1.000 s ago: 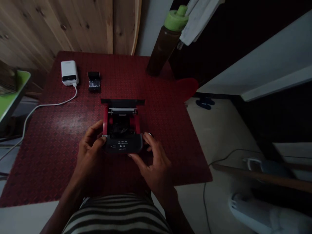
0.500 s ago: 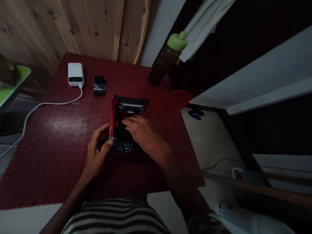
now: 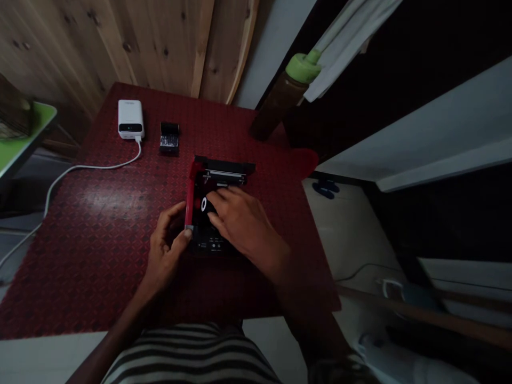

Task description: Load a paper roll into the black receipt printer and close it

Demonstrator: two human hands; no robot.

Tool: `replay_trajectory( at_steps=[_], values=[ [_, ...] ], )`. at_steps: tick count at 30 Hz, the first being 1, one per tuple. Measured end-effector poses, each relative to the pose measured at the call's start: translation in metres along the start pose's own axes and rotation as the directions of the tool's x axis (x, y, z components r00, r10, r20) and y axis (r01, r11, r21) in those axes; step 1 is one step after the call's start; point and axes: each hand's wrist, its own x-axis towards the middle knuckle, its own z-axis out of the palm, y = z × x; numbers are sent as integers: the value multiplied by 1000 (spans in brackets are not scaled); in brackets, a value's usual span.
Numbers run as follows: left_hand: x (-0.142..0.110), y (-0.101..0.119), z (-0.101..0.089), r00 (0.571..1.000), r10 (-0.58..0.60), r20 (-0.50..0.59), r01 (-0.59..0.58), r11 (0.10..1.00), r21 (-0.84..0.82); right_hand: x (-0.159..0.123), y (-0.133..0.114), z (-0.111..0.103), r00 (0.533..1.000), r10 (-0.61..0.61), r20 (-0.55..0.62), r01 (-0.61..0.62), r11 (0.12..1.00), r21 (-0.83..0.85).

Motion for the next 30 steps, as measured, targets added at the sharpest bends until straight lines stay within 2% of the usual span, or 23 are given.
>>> replay_trajectory(
  at_steps=[2,4,6,8,11,13,14,17,20,27,30],
  values=[
    [0,0,0,1000,11,-2,-11,1000,6,-16,-3,-7,990,-9,-141,13,1000,23],
    [0,1,0,1000,14,0,-14,1000,17,-34,2,-15,962,4,-274,34,990,136],
    [0,1,0,1000,0,2,0,1000,27,-50,17,-21,925,97,-366,21,952,305],
    [0,1,0,1000,-8,-6,8,999,36,-59,41,-18,876,267,-402,-47,876,479],
    [0,1,0,999,4,-32,-3,999,45,-58,84,8,750,524,-404,-112,703,703],
    [0,1,0,999,4,-44,-2,999,50,-51,107,36,669,634,-389,-130,615,778],
    [0,1,0,999,1,-46,2,999,53,-46,115,50,649,665,-370,-153,590,793],
    [0,0,-1,999,7,-42,-5,998,56,-35,125,87,663,686,-300,-201,549,812],
    [1,-1,-1,998,36,-44,-33,997,70,-32,122,107,695,667,-269,-203,541,816],
    [2,-2,-2,995,81,-55,-74,989,126,-37,124,117,725,646,-238,-204,532,822],
    [2,-2,-2,995,79,-53,-72,989,126,-55,123,111,721,656,-223,-231,531,815]
  ],
)
